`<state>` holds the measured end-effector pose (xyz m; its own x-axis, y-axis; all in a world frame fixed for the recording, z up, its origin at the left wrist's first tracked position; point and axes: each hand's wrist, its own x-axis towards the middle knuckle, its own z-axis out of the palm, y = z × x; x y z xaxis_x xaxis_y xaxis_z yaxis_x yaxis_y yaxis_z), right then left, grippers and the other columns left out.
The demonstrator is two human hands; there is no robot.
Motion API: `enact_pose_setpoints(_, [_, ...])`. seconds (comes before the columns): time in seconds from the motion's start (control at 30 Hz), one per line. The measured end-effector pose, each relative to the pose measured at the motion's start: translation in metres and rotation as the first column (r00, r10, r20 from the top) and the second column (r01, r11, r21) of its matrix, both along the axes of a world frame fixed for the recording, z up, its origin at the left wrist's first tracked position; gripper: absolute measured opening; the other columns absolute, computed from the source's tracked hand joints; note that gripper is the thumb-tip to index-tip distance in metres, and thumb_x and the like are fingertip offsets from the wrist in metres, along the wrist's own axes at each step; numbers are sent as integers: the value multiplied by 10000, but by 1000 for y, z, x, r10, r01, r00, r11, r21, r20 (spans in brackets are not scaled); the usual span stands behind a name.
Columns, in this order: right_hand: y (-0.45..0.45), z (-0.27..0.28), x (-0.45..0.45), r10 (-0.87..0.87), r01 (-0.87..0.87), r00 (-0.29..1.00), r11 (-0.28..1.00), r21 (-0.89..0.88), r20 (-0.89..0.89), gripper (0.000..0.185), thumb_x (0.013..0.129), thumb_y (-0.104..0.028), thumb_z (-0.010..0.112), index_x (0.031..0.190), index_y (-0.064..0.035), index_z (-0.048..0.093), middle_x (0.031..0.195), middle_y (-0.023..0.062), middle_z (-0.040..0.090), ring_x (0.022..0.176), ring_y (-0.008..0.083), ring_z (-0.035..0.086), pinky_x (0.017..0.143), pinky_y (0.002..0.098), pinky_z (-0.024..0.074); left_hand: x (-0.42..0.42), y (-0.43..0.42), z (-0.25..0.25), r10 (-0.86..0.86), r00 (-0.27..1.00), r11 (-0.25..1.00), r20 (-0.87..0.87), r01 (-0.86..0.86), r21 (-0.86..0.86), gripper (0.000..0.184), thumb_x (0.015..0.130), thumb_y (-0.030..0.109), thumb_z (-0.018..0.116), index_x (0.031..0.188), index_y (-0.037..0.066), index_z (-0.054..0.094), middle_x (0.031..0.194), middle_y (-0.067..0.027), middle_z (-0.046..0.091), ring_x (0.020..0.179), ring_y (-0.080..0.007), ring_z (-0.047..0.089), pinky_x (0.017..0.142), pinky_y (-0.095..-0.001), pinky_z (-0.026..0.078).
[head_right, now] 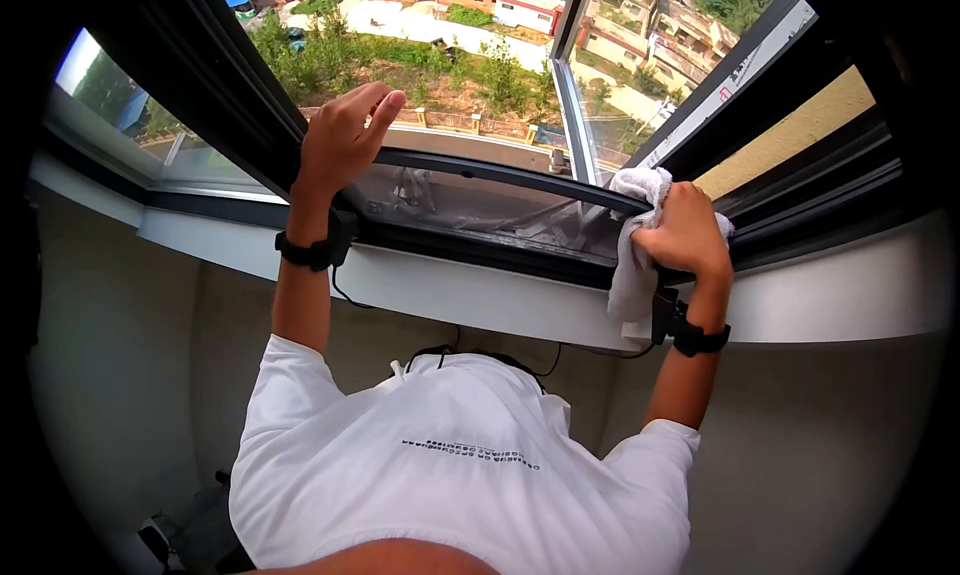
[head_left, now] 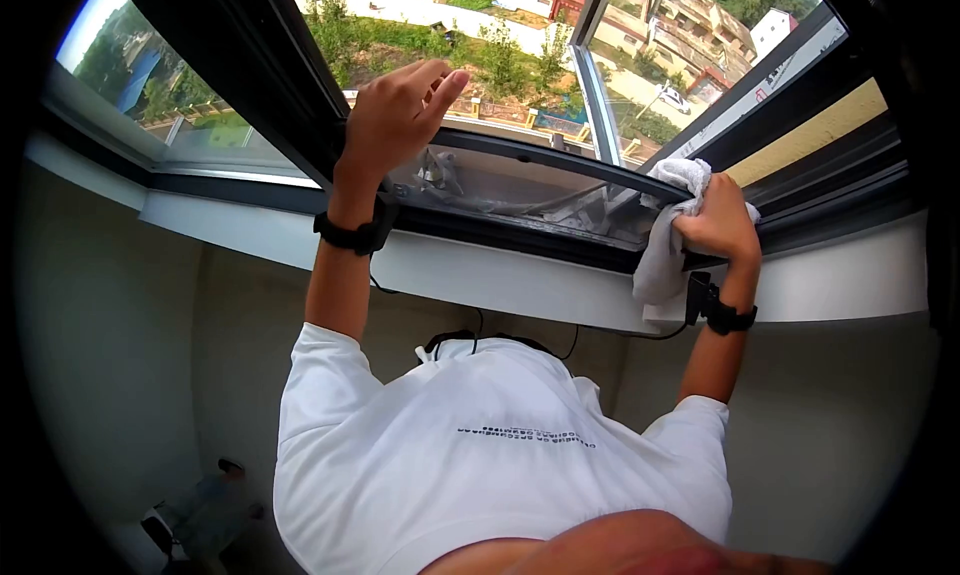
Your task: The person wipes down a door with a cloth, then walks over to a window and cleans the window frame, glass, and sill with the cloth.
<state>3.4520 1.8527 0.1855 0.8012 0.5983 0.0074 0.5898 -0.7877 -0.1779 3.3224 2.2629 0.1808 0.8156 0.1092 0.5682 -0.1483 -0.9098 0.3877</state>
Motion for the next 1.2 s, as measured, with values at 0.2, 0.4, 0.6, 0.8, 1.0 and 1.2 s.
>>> enact_pose_setpoints(0.2, [32, 11, -13, 352, -111, 901, 751, 650, -253, 523, 684, 32, 590, 1203, 70, 638, 1044, 133, 717, 980, 150, 624, 914, 261, 481, -45, -71, -45, -269, 892, 883, 363, 379, -278, 278, 1001, 195, 610, 806, 0, 648, 700, -84, 627, 626, -169, 589, 567, -311, 451])
enact_pose_setpoints(0.4, [89, 71, -42, 388, -374, 910, 618, 691, 144, 447, 737, 66, 585, 1184, 39, 586, 1007, 115, 666, 906, 178, 615, 815, 308, 514, -80, -203, -55, -775, 617, 509, -136, 482, -714, 308, 939, 264, 717, 1076, -2, 645, 931, -84, 668, 865, -193, 683, 761, -313, 553])
enact_pose_setpoints(0.6, [129, 85, -56, 151, -509, 860, 319, 800, 487, 477, 714, 60, 588, 1190, 52, 584, 1021, 137, 691, 970, 203, 651, 883, 308, 510, -48, -232, -68, -719, 673, 127, 172, 371, -920, 703, 804, 256, 865, 1291, -85, 488, 1074, -153, 669, 1039, -221, 669, 951, -362, 549])
enact_pose_setpoints(0.8, [125, 73, -49, 73, -574, 798, 393, 718, 598, 458, 702, -16, 660, 1160, 6, 660, 1019, 184, 715, 949, 310, 709, 858, 350, 545, -49, -231, -52, -711, 699, 151, 77, 258, -954, 556, 768, 107, 892, 1151, -55, 523, 1014, -104, 672, 925, -132, 672, 861, -289, 570])
enact_pose_setpoints(1.0, [108, 48, -33, 223, -726, 598, 557, 403, 770, 405, 671, -123, 735, 1061, -13, 714, 949, 144, 729, 858, 347, 706, 777, 423, 562, -44, -230, -65, -717, 686, 127, 120, 298, -946, 511, 785, 102, 877, 1117, -48, 519, 999, -102, 690, 917, -132, 678, 822, -280, 565])
enact_pose_setpoints(1.2, [119, 43, -47, 386, -597, 792, 651, 469, 473, 351, 708, -100, 679, 1022, 58, 681, 846, 254, 686, 689, 398, 672, 693, 403, 578, -28, -229, -87, -817, 567, 65, 105, 272, -960, 579, 832, 98, 834, 1279, -50, 496, 1125, -117, 673, 1036, -169, 657, 922, -330, 546])
